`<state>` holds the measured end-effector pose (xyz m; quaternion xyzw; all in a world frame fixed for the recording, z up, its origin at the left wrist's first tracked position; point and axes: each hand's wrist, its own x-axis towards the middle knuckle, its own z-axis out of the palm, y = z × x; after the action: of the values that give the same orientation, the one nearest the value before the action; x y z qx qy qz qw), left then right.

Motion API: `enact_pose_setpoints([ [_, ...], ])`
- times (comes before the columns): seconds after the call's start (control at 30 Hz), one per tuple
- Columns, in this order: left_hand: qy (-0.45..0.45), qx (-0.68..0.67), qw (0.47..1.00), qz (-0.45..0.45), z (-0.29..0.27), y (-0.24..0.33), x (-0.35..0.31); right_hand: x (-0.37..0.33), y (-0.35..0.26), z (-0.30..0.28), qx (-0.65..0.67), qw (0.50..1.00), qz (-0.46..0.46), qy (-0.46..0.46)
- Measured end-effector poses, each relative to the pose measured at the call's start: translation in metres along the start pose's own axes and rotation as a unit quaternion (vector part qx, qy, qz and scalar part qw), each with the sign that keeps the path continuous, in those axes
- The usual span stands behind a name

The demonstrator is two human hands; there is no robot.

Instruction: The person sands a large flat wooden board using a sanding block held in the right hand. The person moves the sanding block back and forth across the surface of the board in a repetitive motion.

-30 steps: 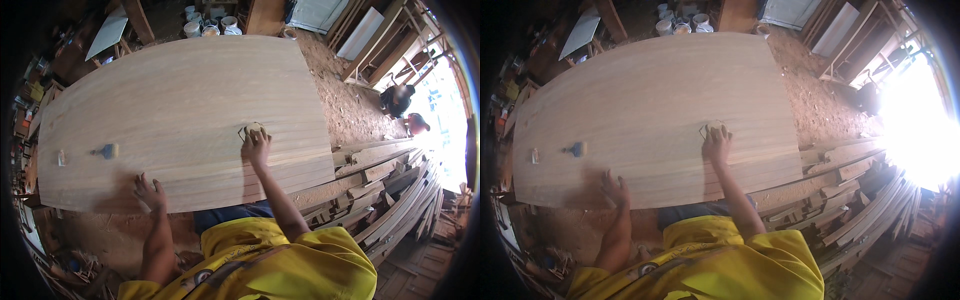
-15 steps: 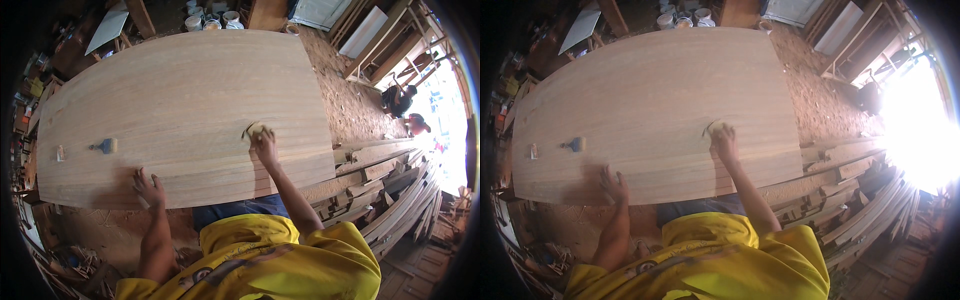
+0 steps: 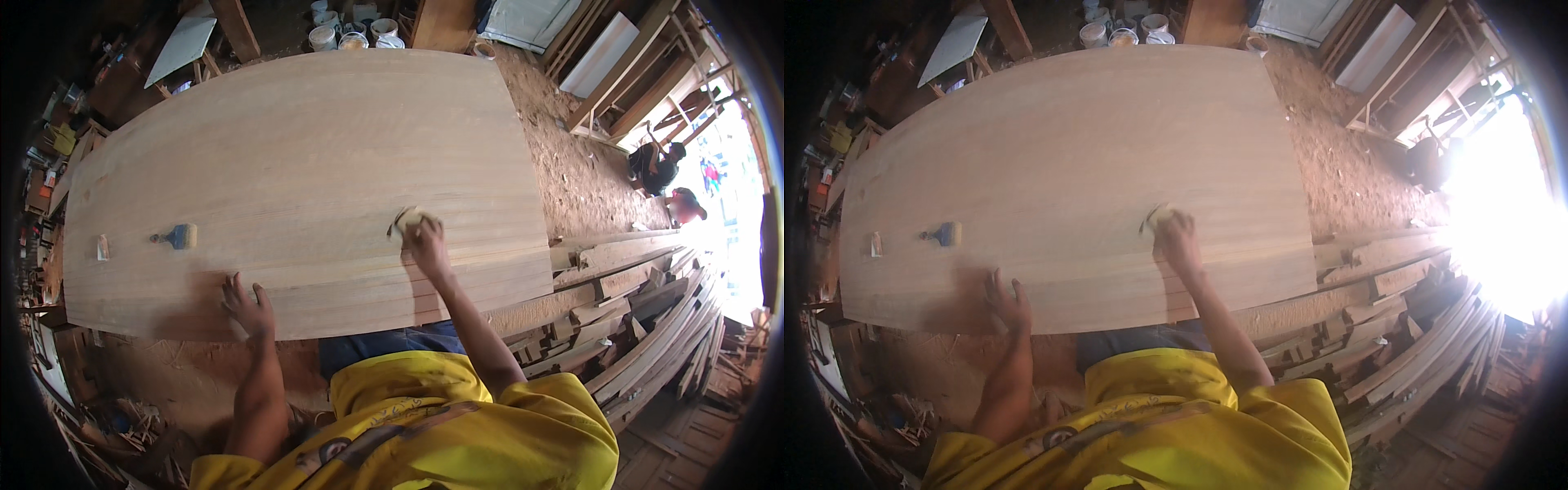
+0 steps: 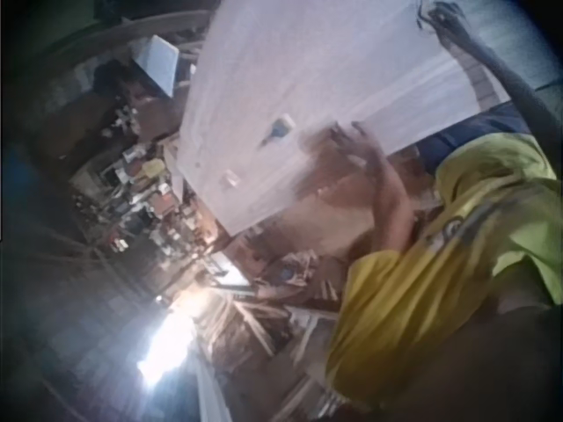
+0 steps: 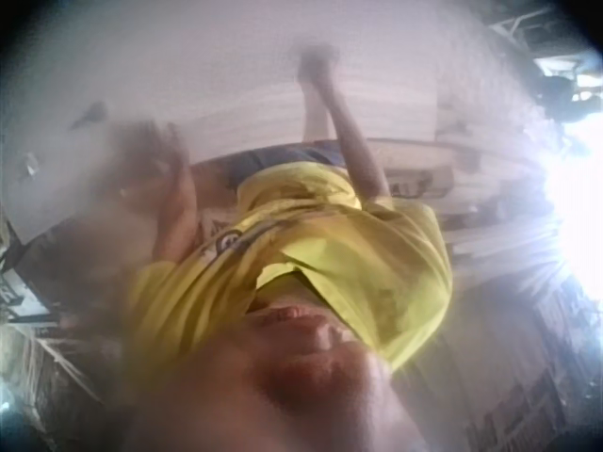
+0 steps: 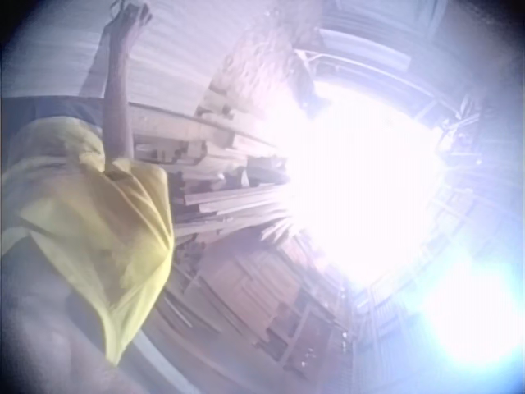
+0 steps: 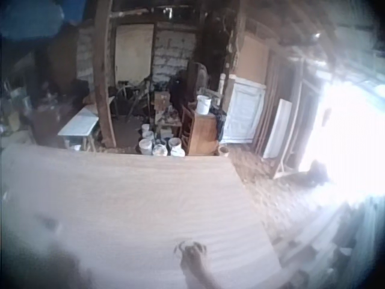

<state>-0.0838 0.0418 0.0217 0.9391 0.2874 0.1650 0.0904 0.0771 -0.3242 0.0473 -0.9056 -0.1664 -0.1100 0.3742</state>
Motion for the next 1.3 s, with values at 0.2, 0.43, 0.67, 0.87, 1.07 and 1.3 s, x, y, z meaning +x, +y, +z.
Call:
enact_pose_setpoints([
  [0.2, -0.007, 0.024, 1.000, 0.001, 0.002, 0.004, 0.007, 0.053, -0.015, 0.034, -0.082, 0.996, 0.034, 0.032],
  [0.43, -0.009, 0.012, 1.000, -0.017, -0.002, 0.002, 0.001, -0.031, -0.045, 0.007, 0.035, 0.989, -0.024, -0.145],
  [0.67, -0.022, 0.023, 0.999, -0.010, -0.002, 0.006, 0.006, 0.042, 0.008, -0.005, -0.070, 0.993, 0.033, 0.091],
  [0.87, -0.019, 0.036, 0.999, -0.018, 0.003, -0.001, 0.005, 0.028, -0.036, 0.022, -0.042, 0.998, -0.047, 0.003],
  [1.07, -0.019, 0.016, 1.000, -0.018, -0.006, 0.004, 0.000, -0.012, -0.009, -0.018, -0.040, 0.995, -0.054, -0.074],
  [1.3, -0.014, 0.030, 0.999, 0.007, 0.002, 0.001, 0.007, 0.062, -0.001, 0.017, -0.071, 0.994, 0.038, 0.080],
])
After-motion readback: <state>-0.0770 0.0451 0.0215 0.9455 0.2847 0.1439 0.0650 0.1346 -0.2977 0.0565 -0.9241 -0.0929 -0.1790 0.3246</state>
